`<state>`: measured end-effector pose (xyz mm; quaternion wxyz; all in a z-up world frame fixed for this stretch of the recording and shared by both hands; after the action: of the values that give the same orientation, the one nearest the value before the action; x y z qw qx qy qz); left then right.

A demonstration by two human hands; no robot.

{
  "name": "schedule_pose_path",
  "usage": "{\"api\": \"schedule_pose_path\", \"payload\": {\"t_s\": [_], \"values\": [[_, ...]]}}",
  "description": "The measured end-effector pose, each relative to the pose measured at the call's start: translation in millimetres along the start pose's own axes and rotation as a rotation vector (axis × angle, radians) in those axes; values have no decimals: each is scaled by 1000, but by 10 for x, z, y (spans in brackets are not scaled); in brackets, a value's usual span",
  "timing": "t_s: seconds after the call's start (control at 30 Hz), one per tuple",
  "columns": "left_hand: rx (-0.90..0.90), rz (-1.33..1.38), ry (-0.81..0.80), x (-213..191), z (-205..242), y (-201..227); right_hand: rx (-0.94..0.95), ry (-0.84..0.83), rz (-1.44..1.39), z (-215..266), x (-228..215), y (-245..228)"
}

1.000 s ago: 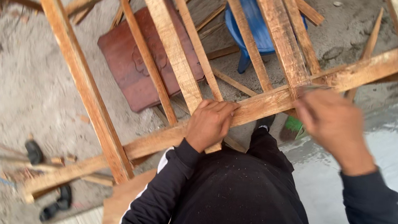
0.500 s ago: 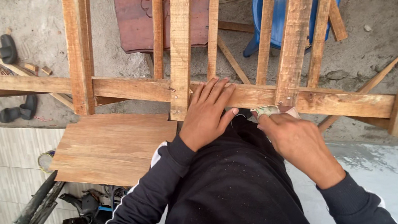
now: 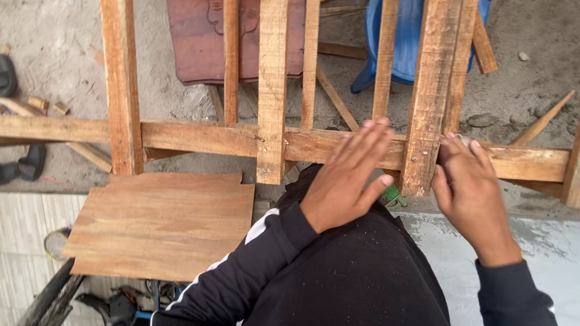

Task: The person sands the surface and edges of a wooden frame assembly using a small piece of sandpaper held by hand.

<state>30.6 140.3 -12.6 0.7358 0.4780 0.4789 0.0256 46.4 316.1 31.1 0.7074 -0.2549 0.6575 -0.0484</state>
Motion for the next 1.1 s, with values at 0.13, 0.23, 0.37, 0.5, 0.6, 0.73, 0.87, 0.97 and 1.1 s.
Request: {"api": "schedule_pose_path", "payload": {"t_s": [0.13,0.23,0.37,0.5,0.6,0.73,0.87,0.97,1.1], "values": [[243,132,30,-109,-167,269,74,51,-115,141,-52,250],[337,196,36,-191,-242,320,208,116,-17,320,-83,535],[347,323,-30,-297,-258,235,543,80,25,344,160,886],[290,411,1,-319,-328,150,248,183,4,163,209,642],[308,395,86,-331,-393,189,312,-183,-63,16,269,934],[257,318,60,-172,-465,214,489,-362,5,140,14,1321],[141,272,67,19,-603,243,551,-397,-95,160,-101,1256],[40,283,142,68,-653,351,554,-529,-151,61,-156,1202],[-113,349,205,95,-665,526,449,-730,-141,41,-183,1339]]}}
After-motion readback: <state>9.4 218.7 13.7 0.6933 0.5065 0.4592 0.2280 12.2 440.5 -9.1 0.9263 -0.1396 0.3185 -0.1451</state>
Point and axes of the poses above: each hand's wrist, its own z-axis away from the middle knuckle, its own x-axis out of the palm, y = z × x, the point moved 7 cm from there along -z, towards the middle knuckle, and after that the axes turned 9 degrees about -y, right-handed, at the moved point
